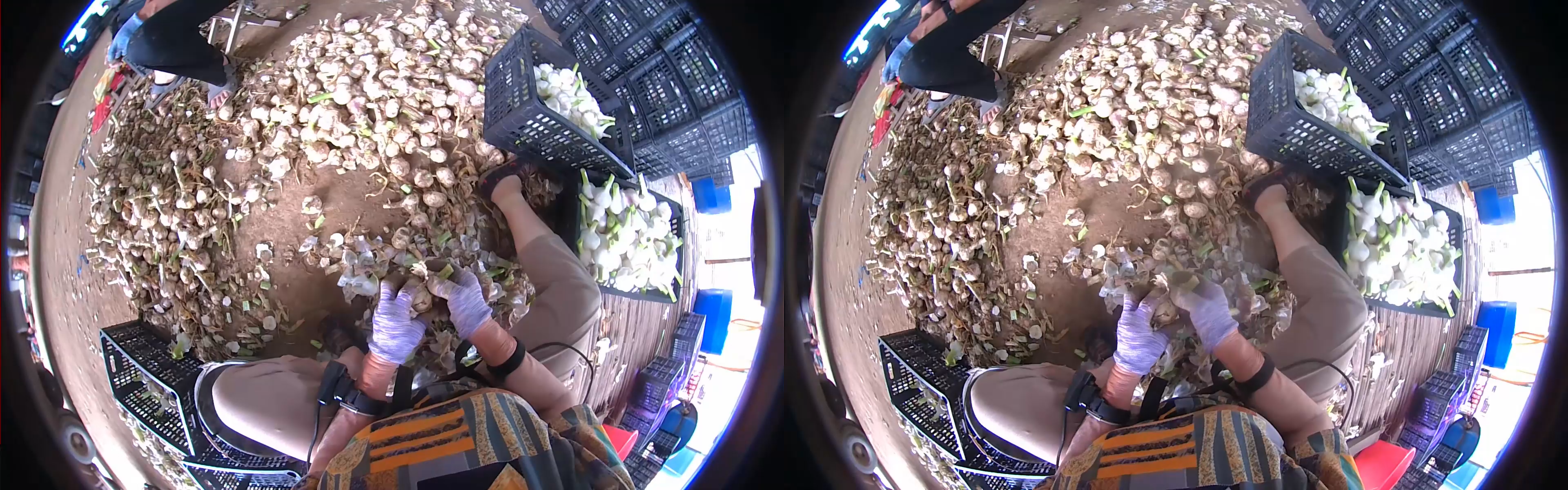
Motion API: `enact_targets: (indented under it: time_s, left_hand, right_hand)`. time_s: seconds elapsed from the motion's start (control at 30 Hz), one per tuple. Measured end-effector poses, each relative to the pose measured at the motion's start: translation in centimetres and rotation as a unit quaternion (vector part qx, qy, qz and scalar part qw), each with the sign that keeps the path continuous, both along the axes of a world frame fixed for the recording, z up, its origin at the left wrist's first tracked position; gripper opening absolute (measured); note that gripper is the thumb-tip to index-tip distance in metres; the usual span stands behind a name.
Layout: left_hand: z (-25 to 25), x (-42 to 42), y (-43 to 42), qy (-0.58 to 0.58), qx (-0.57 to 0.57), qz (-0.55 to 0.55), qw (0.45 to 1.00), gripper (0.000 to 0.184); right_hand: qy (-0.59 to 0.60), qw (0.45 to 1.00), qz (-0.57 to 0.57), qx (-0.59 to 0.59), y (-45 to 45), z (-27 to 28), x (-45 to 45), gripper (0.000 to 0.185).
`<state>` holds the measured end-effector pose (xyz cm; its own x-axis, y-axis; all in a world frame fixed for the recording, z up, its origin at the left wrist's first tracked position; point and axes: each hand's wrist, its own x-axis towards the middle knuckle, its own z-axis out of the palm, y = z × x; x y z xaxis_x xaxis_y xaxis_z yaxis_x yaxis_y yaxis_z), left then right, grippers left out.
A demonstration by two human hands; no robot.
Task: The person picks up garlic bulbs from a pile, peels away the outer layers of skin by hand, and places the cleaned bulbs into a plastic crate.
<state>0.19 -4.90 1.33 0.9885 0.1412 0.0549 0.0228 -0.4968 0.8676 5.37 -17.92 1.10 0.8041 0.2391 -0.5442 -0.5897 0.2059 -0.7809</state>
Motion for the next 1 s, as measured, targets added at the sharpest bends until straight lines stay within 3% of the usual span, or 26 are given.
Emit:
enact_targets:
  time_s: [0.17, 0.3, 0.37, 0.4, 0.5, 0.57, 0.63, 0.67, 0.8, 0.87, 0.9, 0.97, 1.0]
  left_hand:
    - [0.1, 0.1, -0.2, -0.046, 0.047, -0.019, 0.998, 0.051]
    - [1.5, 0.8, 0.2, -0.055, 0.018, 0.017, 0.998, 0.051]
    - [1.8, 0.6, 0.5, 0.106, -0.215, 0.021, 0.971, 0.051]
    - [1.0, 0.3, 0.1, 0.093, -0.403, 0.074, 0.907, 0.047]
    - [1.8, 0.4, 0.2, 0.068, -0.485, 0.063, 0.870, 0.045]
    - [2.2, 0.6, 0.2, 0.073, -0.435, 0.069, 0.895, 0.049]
    - [3.7, 0.8, 0.0, 0.002, -0.166, 0.054, 0.985, 0.051]
    - [3.4, 0.7, -0.1, -0.006, -0.130, 0.068, 0.989, 0.052]
    - [3.2, 0.8, 0.1, -0.017, -0.178, 0.058, 0.982, 0.052]
    - [3.9, 0.6, 0.3, 0.094, -0.346, 0.069, 0.931, 0.052]
    - [3.7, 0.6, 0.3, 0.095, -0.346, 0.068, 0.931, 0.052]
    - [3.0, 0.7, 0.4, -0.047, -0.111, 0.062, 0.991, 0.052]
    - [2.9, 0.8, 0.4, -0.074, -0.106, 0.050, 0.990, 0.055]
  right_hand:
    - [0.026, 1.000, -0.005, 0.011, -0.9, 0.3, 0.4, 0.036]
    - [0.002, 0.999, 0.012, 0.032, -1.0, 0.6, 0.3, 0.037]
    - [-0.013, 0.999, 0.032, -0.001, -1.6, -0.2, 0.3, 0.037]
    - [-0.081, 0.995, 0.049, -0.045, -1.9, -0.3, 0.4, 0.035]
    - [-0.004, 0.994, 0.104, -0.044, -0.9, 5.8, 1.4, 0.035]
    - [0.013, 0.994, 0.097, -0.048, -0.9, 5.9, 1.1, 0.037]
    - [-0.039, 0.997, 0.057, -0.033, 0.1, 6.2, 0.8, 0.033]
    - [-0.050, 0.998, 0.044, -0.009, 0.7, 5.7, 0.9, 0.030]
    - [-0.006, 0.999, 0.005, 0.033, 0.7, 6.5, 0.5, 0.029]
    - [-0.027, 0.998, 0.030, 0.052, 0.0, 6.0, 0.5, 0.026]
    - [-0.027, 0.998, 0.029, 0.051, -0.1, 5.4, 0.4, 0.026]
    - [-0.034, 0.998, 0.028, 0.043, -0.1, 4.8, 0.3, 0.021]
    - [-0.033, 0.998, 0.029, 0.042, -0.1, 5.3, 0.3, 0.021]
